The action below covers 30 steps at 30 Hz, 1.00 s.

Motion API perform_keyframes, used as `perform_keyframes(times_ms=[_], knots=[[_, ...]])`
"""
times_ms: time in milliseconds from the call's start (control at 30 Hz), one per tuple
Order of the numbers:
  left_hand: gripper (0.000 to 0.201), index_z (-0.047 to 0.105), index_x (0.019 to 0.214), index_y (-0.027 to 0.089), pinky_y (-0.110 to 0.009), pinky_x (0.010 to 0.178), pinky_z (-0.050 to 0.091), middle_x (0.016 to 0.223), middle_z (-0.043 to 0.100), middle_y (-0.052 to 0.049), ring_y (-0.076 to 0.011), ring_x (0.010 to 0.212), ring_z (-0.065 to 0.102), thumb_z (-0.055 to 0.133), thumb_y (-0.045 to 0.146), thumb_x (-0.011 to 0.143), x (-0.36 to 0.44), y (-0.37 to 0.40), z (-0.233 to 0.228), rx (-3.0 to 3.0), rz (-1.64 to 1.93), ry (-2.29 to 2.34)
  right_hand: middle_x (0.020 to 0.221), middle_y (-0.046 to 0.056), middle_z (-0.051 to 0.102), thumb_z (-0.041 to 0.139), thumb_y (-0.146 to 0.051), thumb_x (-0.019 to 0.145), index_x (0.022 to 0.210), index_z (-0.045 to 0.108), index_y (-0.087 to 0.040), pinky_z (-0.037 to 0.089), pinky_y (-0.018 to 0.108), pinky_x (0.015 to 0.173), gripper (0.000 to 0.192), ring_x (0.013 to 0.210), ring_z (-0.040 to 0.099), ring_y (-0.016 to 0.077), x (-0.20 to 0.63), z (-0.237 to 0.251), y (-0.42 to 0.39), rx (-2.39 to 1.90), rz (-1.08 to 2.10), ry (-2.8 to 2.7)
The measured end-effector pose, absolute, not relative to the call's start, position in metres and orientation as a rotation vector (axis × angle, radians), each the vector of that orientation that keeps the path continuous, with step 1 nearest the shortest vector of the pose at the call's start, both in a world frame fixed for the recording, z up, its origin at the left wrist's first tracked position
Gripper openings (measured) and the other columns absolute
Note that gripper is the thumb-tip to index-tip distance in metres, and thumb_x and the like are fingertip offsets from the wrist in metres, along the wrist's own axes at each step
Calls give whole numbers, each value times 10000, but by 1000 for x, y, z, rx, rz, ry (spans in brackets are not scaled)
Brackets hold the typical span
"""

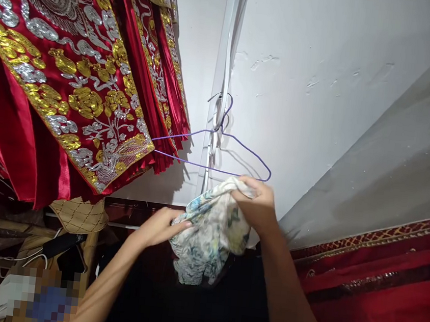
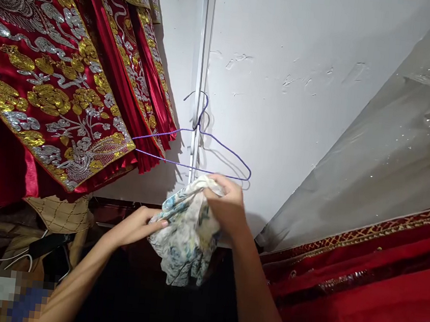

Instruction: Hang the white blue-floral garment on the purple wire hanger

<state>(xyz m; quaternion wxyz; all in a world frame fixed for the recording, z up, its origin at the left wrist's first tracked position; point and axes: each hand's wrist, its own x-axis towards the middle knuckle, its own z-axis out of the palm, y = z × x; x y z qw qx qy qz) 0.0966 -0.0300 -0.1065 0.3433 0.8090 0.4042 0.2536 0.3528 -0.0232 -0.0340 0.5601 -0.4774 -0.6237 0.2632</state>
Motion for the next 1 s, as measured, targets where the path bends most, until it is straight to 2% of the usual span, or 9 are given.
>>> perform_keyframes(times_ms=[100,233,433,533,600,700,767,900,1000], knots=[[463,586,699,162,-254,646,350,687,564,-2,-153,662,482,518,556,932,65,-24,-97,2178,644,1187,892,37,713,634,-286,787,1113,732,-199,494,291,701,351,737,607,189,351,-37,8,-1102,612,-1417],[514,522,593,182,-268,554,273,567,490,8,-141,550,405,503,577,921,35,-18,-90,2181,459,1319,966,57,738,573,-360,846,1121,744,-204,474,342,919,360,963,642,234,341,-65,44,-1136,804,-1503],[452,580,605,199,-275,580,335,587,579,-18,-162,541,478,532,530,909,23,-5,-80,2253,378,1403,754,23,675,589,-234,753,858,710,-161,407,276,669,176,747,589,200,387,-70,45,-1202,533,-1687],[294,692,712,226,-319,741,468,776,710,-86,-252,756,638,624,477,851,27,9,-63,2365,545,1386,720,8,640,562,-202,741,799,685,-174,371,264,629,139,714,562,181,413,-53,27,-1234,466,-1706],[217,723,754,231,-393,944,484,1063,739,-136,-324,1046,656,653,424,825,31,20,-46,2451,700,1326,699,4,617,542,-188,733,760,668,-177,354,263,602,129,683,537,169,422,-40,17,-1244,460,-1707],[180,721,799,211,-489,1155,360,1461,563,-124,-353,1359,503,597,326,860,40,34,-17,2555,879,1209,661,1,583,519,-169,714,709,639,-179,343,261,576,121,648,510,156,423,-29,6,-1228,514,-1713],[176,704,844,200,-502,1193,317,1556,467,-100,-330,1430,438,546,262,886,52,38,1,2559,954,1095,663,3,588,516,-162,704,696,629,-180,352,261,571,114,647,515,156,415,-28,0,-1188,604,-1716],[186,649,988,190,-472,1133,400,1451,569,-121,-283,1375,506,511,162,868,84,44,21,2451,1198,910,797,31,688,555,-151,680,819,711,-176,439,272,639,210,761,607,202,392,-35,-14,-1096,804,-1685],[412,582,1253,191,-397,999,499,1195,702,-104,-224,1137,657,478,113,862,99,53,22,2372,1314,927,912,35,731,619,-175,711,1173,734,-197,495,287,705,477,825,644,216,385,-40,-23,-1087,833,-1648]])
